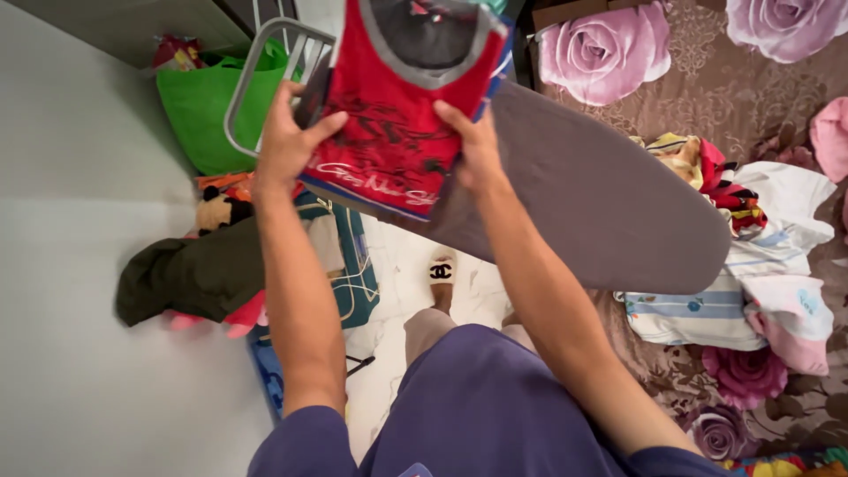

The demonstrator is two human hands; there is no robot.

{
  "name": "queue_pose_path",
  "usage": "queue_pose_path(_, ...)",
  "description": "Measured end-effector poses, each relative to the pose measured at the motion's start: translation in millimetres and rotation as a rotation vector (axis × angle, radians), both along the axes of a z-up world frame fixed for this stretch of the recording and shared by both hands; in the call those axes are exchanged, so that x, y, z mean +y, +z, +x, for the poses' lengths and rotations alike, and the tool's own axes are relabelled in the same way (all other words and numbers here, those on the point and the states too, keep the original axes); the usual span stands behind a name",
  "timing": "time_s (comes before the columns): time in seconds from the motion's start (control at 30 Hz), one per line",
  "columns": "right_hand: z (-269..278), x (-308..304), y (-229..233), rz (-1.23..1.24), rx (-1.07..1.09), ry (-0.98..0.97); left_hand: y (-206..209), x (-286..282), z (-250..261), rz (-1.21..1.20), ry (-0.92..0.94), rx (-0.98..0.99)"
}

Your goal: The person gathers a pile of laundry from the floor, sets aside a red garment, and then places a white pillow on a small table. They insert the pillow into a striped pillowcase, adjust the fabric, and smooth the corners to complete the task.

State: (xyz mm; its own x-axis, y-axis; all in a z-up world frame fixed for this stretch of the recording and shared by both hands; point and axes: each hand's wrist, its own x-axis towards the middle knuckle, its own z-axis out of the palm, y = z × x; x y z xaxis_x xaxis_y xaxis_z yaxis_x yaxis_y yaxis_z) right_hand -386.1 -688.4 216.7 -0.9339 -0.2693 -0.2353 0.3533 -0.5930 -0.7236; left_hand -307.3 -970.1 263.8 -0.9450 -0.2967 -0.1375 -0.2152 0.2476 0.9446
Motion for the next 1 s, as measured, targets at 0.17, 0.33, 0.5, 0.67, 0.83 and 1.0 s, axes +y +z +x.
queue_pose_path(0.17,23.5,4.3,-65.6,0.387,-0.110,0.128,-82.9,-25.0,9.0,-0.271,0.236,-0.198)
queue_pose_path(0.33,96.2,103.1,-94.5,0.836,0.088,0.037,-175.1,9.7,43.5,-0.096,0.788,0.122)
queue_pose_path(0.5,140.0,208.7,-80.1,0.839,-0.419,0.426,-163.9,55.5,40.3,0.866,1.007,0.083)
queue_pose_path(0.67,160.2,204.7,-67.1,1.175,-0.083,0.296,-160.1,53.7,38.2,1.015,0.801,0.215)
queue_pose_path(0.83,123.7,180.5,-33.2,1.342,-0.048,0.213,-162.4,51.2,38.5,1.078,0.733,0.266)
queue_pose_path(1.0,67.2,163.5,-37.7,1.367,0.052,0.190,-169.7,42.2,25.9,1.051,0.890,0.253)
